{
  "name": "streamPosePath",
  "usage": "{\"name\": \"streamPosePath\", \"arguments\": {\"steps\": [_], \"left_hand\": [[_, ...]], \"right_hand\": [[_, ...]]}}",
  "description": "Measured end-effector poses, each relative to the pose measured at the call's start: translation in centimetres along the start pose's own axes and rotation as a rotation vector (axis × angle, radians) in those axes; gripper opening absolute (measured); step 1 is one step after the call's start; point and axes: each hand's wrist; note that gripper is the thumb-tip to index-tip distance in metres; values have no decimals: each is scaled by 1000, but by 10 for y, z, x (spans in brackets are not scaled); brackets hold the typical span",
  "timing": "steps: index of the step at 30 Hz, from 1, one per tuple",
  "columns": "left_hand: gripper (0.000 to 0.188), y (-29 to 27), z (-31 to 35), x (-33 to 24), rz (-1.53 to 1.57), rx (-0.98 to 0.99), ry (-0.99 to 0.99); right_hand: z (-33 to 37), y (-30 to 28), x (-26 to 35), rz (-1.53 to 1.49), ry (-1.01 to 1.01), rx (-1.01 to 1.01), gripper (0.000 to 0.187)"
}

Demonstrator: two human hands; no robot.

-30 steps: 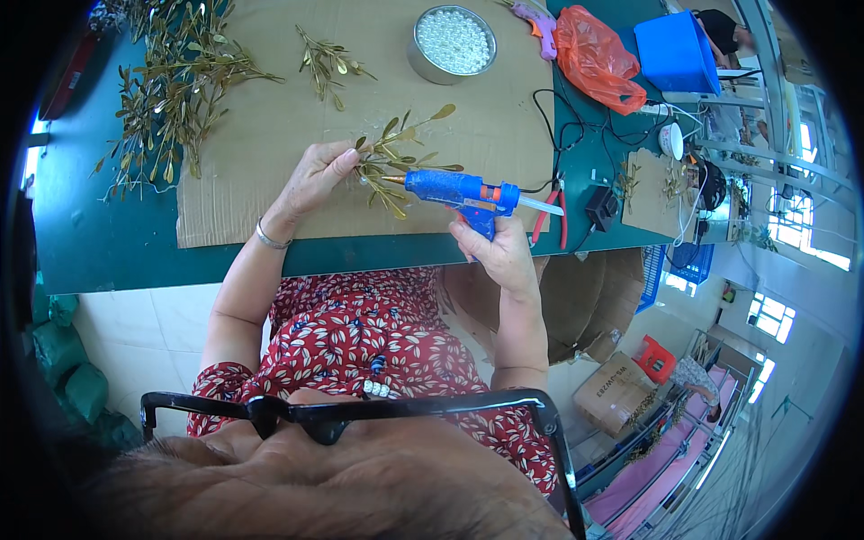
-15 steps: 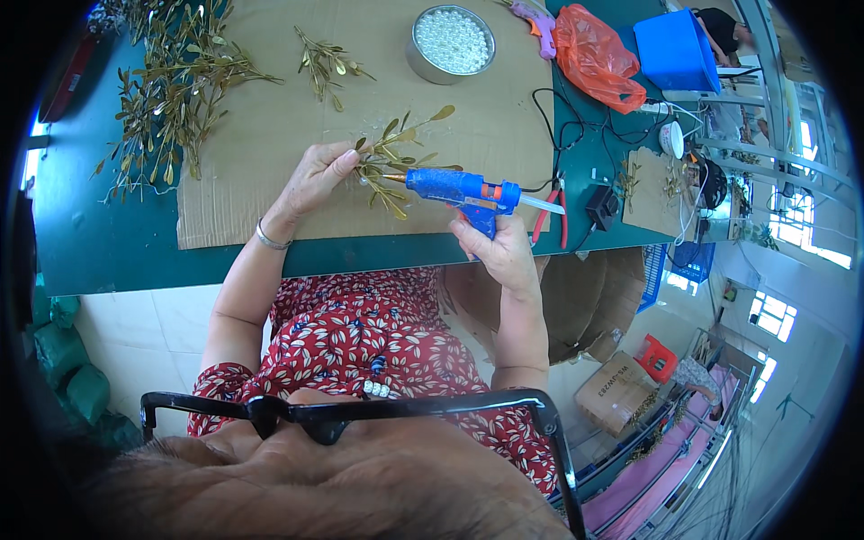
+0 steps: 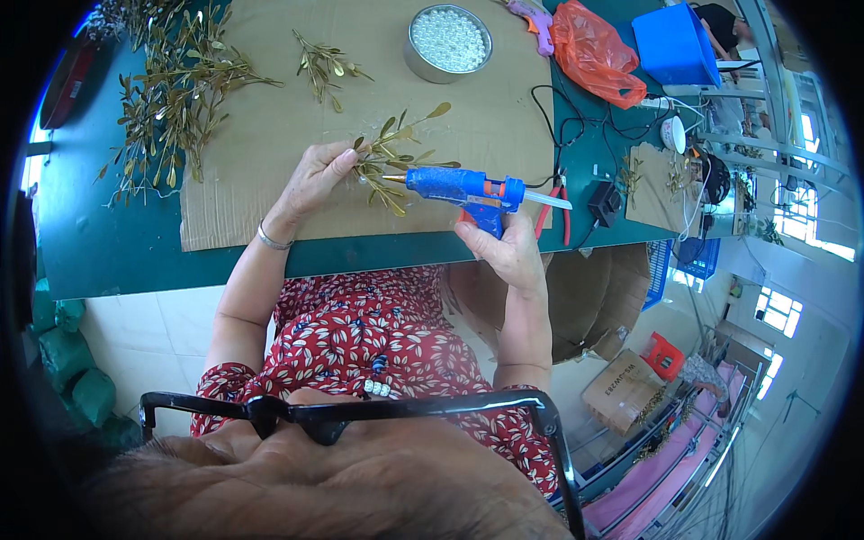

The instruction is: The person decorates artificial leafy branches by applying adhesive with a hot glue gun and attaching pearl beads to the branches by hand.

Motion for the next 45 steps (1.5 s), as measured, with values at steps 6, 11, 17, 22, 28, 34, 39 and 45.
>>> {"name": "streamPosePath", "arguments": {"steps": [6,11,17,22,28,34,39,45], "left_hand": [[39,2,15,-15,107,-64,-67],[38,8,6,-2,195,-53,143],[27,2,14,7,699,-335,151],[21,-14,0,12,827,-500,247],[21,-17,-1,9,872,-437,278],[29,-7,1,7,834,-283,293],[28,-1,3,8,797,-292,202],[33,-4,-4,1,710,-231,139]], "right_hand": [[-6,6,-11,-5,0,21,39],[9,3,-10,-372,-242,39,48],[-15,-21,-32,-490,-372,-183,33],[-50,-36,-72,136,-92,-480,27],[-71,-35,-87,577,-68,-437,33],[-88,-61,-47,519,-183,-556,21],[-180,-70,24,819,-316,-183,19],[-252,-85,11,1161,-189,-15,21]]}}
Point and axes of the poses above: each hand's wrist, its own z-axis away from the middle knuckle, its own y-axis out of the palm, x = y × z, and after that the axes turned 13 degrees about x, right-handed
